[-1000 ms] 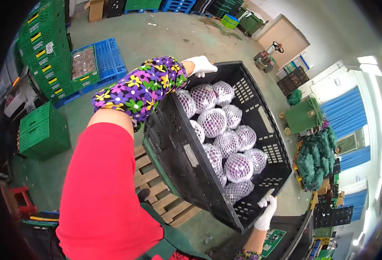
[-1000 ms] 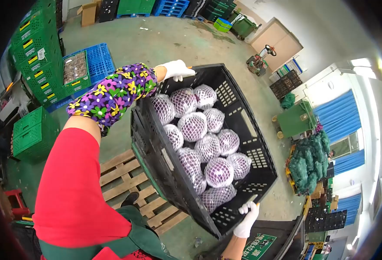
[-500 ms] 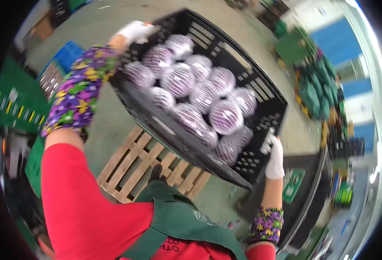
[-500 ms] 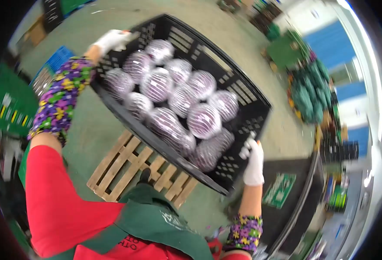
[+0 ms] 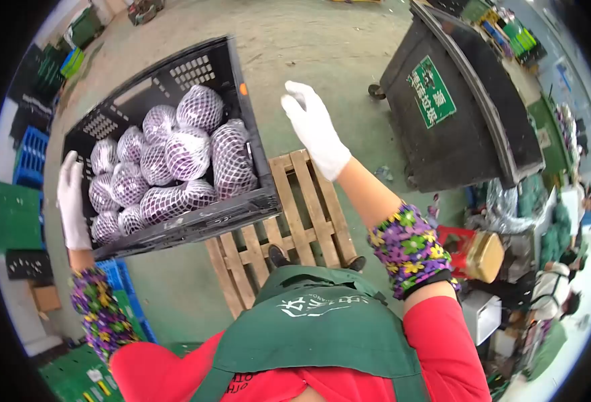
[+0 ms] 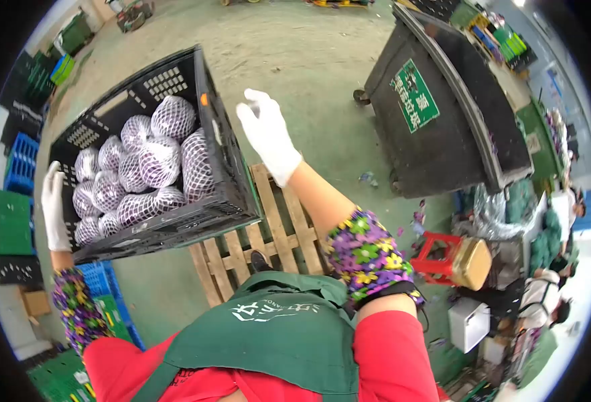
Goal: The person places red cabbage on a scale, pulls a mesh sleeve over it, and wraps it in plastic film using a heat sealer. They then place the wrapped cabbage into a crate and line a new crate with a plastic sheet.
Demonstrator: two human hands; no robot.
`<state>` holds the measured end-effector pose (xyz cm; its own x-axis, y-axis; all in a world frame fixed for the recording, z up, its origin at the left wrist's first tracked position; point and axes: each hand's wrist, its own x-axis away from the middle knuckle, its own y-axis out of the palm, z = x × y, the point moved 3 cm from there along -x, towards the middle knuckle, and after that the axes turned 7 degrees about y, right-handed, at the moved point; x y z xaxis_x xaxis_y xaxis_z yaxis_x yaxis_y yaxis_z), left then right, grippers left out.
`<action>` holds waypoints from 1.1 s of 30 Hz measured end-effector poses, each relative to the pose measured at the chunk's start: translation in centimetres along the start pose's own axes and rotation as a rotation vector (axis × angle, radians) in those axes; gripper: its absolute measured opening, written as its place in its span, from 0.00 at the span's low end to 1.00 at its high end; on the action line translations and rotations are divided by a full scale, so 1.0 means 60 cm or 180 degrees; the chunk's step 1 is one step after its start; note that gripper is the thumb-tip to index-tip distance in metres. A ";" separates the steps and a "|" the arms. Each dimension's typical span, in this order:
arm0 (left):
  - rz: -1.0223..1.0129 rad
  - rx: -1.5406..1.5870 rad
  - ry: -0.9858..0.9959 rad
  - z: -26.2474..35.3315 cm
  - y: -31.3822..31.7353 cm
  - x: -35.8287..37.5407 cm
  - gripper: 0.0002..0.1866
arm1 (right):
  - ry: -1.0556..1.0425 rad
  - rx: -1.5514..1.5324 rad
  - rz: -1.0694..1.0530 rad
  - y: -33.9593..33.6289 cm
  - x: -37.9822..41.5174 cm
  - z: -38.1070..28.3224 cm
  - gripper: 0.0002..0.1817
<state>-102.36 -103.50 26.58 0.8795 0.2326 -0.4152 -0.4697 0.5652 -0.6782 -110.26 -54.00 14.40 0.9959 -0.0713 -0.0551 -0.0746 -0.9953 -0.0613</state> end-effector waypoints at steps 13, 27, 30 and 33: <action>-0.1169 -0.0963 0.0632 0.417 0.374 0.215 0.38 | 0.2661 -0.0515 0.1389 -0.744 0.614 0.446 0.13; -0.0314 -0.2764 0.0682 0.453 0.399 0.211 0.26 | 0.4013 -0.1806 0.2634 -0.893 0.998 0.544 0.16; -0.0180 -0.4504 0.0771 0.543 0.453 0.259 0.31 | 0.3651 -0.2362 0.2464 -0.885 1.036 0.560 0.18; -0.0100 -0.3367 0.1892 0.495 0.666 0.312 0.32 | 0.3447 -0.2472 0.3148 -0.882 1.052 0.521 0.11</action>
<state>-102.39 -53.03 9.72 0.8495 -0.3260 -0.4149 -0.5238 -0.4260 -0.7377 -45.04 -3.79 -16.99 0.1778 -0.3327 0.9261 -0.9481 -0.3100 0.0706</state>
